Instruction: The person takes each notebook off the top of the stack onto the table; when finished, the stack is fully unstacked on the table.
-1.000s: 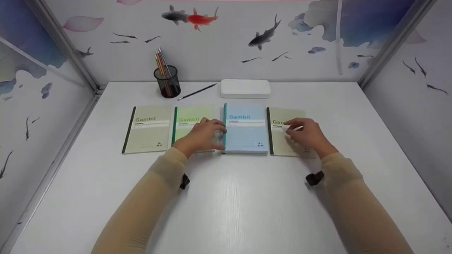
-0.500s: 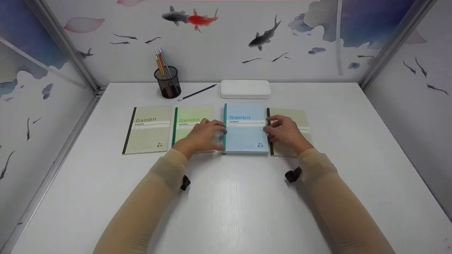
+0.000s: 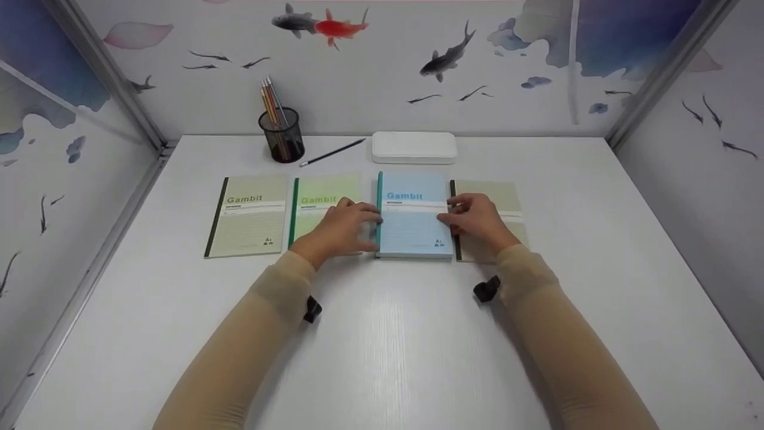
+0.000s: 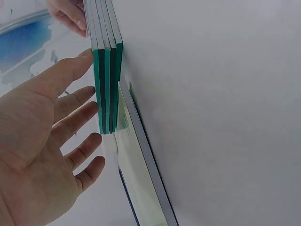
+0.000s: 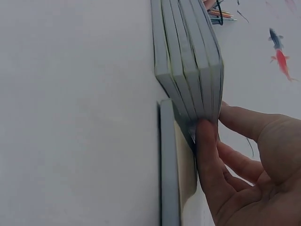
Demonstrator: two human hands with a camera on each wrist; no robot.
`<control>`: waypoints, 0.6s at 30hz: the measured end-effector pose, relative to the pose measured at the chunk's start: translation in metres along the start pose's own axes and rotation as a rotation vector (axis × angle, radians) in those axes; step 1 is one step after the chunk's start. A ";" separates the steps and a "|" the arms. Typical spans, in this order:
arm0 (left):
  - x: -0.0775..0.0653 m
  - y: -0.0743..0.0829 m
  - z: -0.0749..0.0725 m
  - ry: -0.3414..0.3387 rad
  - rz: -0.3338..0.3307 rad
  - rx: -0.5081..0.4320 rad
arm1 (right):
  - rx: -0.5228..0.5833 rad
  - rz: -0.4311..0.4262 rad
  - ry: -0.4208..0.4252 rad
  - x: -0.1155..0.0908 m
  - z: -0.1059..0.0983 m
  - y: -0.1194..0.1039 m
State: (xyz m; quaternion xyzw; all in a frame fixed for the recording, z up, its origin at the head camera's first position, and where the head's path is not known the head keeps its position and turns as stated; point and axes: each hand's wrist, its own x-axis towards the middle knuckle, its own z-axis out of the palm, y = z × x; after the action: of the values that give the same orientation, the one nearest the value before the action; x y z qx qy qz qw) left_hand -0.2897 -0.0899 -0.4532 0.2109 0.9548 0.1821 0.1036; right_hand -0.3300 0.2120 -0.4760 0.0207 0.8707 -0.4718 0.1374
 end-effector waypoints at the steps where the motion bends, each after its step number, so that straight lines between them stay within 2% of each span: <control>1: 0.000 0.000 0.000 0.001 0.001 -0.012 | 0.011 0.004 -0.003 0.000 0.000 0.000; 9: -0.002 0.004 -0.001 0.020 -0.003 -0.073 | 0.053 0.028 0.004 -0.004 0.000 -0.001; 18: -0.003 0.001 -0.001 0.004 -0.004 -0.123 | 0.070 0.046 -0.001 -0.002 -0.006 0.001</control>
State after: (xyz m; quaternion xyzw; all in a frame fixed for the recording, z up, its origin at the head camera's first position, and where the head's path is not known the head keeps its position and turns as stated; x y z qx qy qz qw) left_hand -0.2870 -0.0903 -0.4514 0.2019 0.9423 0.2408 0.1150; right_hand -0.3293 0.2173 -0.4731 0.0454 0.8529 -0.4986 0.1481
